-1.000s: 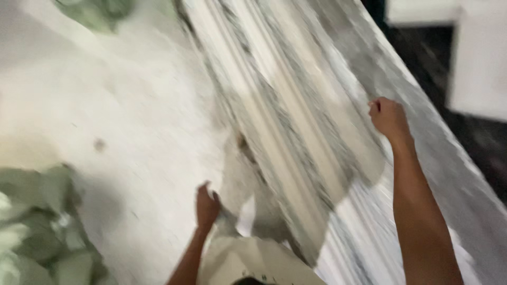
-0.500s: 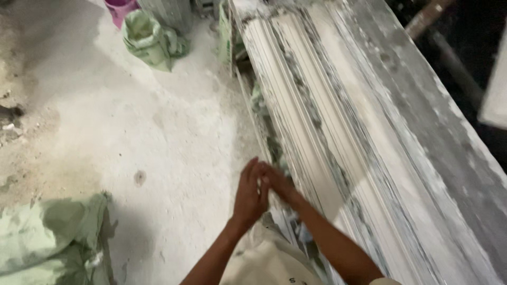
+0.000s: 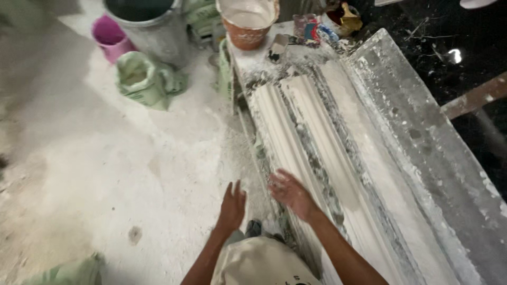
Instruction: The person applies plaster slurry by hand onto the grooves of long decorative cornice molds, washes plaster off their hands and arms at a water tap, dips and arranges bundles of white fiberglass strands into a bucket of slurry, wipes the mold edges with a cloth, and presses and smooths fresh plaster along the molded profiles.
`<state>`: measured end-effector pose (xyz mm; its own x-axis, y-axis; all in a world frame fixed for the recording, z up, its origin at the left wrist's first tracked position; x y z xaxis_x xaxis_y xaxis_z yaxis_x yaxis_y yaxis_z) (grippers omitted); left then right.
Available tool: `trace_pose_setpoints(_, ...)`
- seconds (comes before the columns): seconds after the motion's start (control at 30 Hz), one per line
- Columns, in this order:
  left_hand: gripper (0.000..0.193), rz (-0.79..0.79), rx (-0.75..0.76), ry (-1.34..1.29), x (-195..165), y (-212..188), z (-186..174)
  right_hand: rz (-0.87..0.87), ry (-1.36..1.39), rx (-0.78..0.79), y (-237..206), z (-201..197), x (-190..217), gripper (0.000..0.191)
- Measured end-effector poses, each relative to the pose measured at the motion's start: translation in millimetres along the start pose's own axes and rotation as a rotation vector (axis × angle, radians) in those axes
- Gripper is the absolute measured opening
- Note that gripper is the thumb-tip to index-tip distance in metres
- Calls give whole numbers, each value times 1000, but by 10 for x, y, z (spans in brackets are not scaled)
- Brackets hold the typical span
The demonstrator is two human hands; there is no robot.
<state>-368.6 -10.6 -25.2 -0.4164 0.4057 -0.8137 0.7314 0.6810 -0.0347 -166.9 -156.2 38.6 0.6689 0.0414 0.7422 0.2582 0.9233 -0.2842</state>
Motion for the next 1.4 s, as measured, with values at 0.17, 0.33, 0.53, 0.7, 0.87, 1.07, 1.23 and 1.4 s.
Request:
trace_pose_setpoints(0.17, 62, -2, -21, -304, 22, 273, -116, -164, -79, -380, -365, -256, 172, 56)
trace_pose_setpoints(0.33, 59, 0, 77, -551, -299, 1078, -38, -204, -21, -652, -796, -182, -93, 46)
trace_pose_setpoints(0.53, 73, -363, 297, -1054, -1095, 2292, 369, -258, -46, -847, -824, -58, -296, 39)
trace_pose_setpoints(0.7, 74, -673, 221, -886, -1478, 2625, 578, -357, -25, -831, -717, -11, -352, 37)
trace_pose_setpoints(0.87, 53, -521, -100, -559, -1387, 2507, 657, -340, -32, -873, -684, -164, -456, 34)
trace_pose_setpoints(1.07, 41, 8, -202, -704, -1102, 1999, 647, -294, 96, -916, -570, -443, -629, 31)
trace_pose_setpoints(1.23, 48, -563, 244, -1170, -1130, 1382, 443, -126, 66, -928, -534, -546, -621, 33)
trace_pose_setpoints(1.4, 51, -439, 369, -1362, -1428, 1451, 96, -128, -38, -869, -371, -497, -423, 31)
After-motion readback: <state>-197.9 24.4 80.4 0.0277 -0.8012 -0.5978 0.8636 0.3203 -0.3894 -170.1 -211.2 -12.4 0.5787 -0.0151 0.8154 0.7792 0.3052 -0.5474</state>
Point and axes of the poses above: each hand's wrist, its own y-axis towards the middle knuckle, its own z-axis out of the palm, x = y × z, the point moved 1 cm from there along y, towards the middle knuckle, and after that the axes turned 2 degrees about z, right-handed, at the moved point
